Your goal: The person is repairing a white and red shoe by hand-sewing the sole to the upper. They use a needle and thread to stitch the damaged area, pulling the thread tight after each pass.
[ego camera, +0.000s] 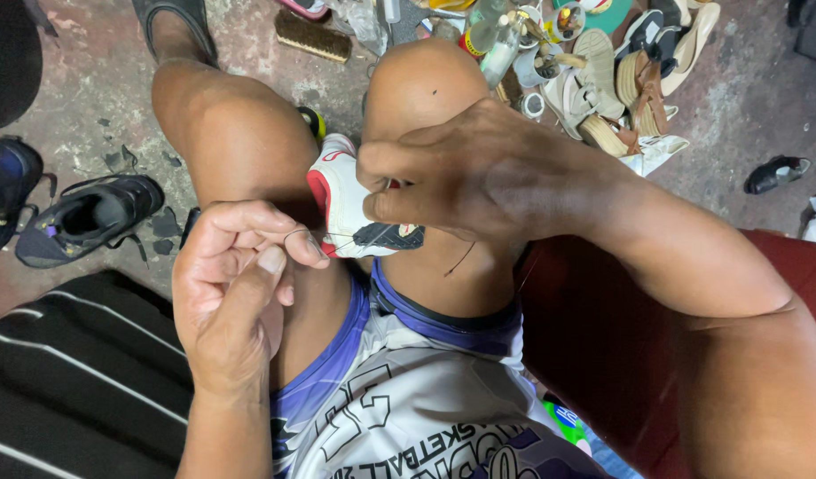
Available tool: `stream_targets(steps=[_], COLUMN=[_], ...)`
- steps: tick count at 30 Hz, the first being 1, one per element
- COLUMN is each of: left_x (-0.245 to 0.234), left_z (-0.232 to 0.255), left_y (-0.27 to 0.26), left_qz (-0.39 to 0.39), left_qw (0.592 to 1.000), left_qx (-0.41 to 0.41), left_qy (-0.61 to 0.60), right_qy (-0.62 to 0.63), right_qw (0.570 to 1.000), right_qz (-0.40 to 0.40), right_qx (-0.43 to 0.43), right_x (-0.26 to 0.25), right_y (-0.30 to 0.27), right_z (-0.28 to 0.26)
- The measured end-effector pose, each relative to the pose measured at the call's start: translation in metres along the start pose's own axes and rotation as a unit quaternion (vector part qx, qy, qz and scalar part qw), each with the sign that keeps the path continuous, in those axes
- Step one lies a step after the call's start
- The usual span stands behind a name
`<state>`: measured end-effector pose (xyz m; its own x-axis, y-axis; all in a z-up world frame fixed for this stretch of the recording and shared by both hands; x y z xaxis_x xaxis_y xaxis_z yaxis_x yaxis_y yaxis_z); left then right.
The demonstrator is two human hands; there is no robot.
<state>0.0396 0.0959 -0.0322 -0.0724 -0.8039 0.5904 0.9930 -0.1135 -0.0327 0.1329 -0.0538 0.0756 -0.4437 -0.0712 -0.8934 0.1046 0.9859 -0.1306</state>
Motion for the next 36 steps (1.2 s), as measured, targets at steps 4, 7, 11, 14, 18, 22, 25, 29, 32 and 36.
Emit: stream_targets(steps=[4,7,11,14,18,22,25,29,32,36], left_x=[-0.002,0.0,0.005,0.014,0.039,0.058,0.074,0.079,0.074,0.069], left_z=[-0.002,-0.001,0.003,0.008,0.023,0.029,0.037,0.039,0.033,0.025], left_y=[-0.002,-0.002,-0.003,0.001,0.012,0.022,0.027,0.025,0.02,0.011], left_qz=[0.014,0.009,0.003,-0.013,-0.071,-0.076,-0.108,-0.094,-0.049,-0.021], left_qw=[1.0,1.0,0.999,0.995,0.983,0.943,0.884,0.881,0.873,0.868], left_qx=[0.0,0.001,-0.021,-0.046,-0.015,-0.045,-0.017,-0.001,-0.006,0.013], left_qy=[0.008,0.003,0.034,0.092,0.167,0.32,0.454,0.463,0.484,0.496], right_qy=[-0.03,0.001,0.037,0.095,0.262,0.582,0.733,0.593,0.487,0.462], right_qw=[0.997,0.997,0.999,0.995,0.957,0.787,0.638,0.778,0.849,0.856], right_qz=[-0.074,-0.063,0.002,0.011,-0.022,-0.054,-0.008,0.038,0.08,0.119], right_qx=[0.016,0.045,0.012,0.026,0.12,0.198,0.236,0.202,0.19,0.197], right_x=[0.006,0.004,-0.003,-0.003,0.017,0.056,0.084,0.072,0.055,0.036], right_y=[0.008,0.006,0.002,-0.01,-0.026,-0.049,-0.055,-0.043,-0.035,-0.025], right_z=[0.001,-0.001,-0.009,-0.009,-0.006,0.002,-0.003,-0.002,-0.005,-0.003])
Point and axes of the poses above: each hand's wrist, its own y-axis towards the middle knuckle, its own x-axis out of the palm, z = x × y, the point moved 8 cm from there along y, towards the middle knuckle, and after that the axes turned 11 degrees about -z, right-handed, at the moved point
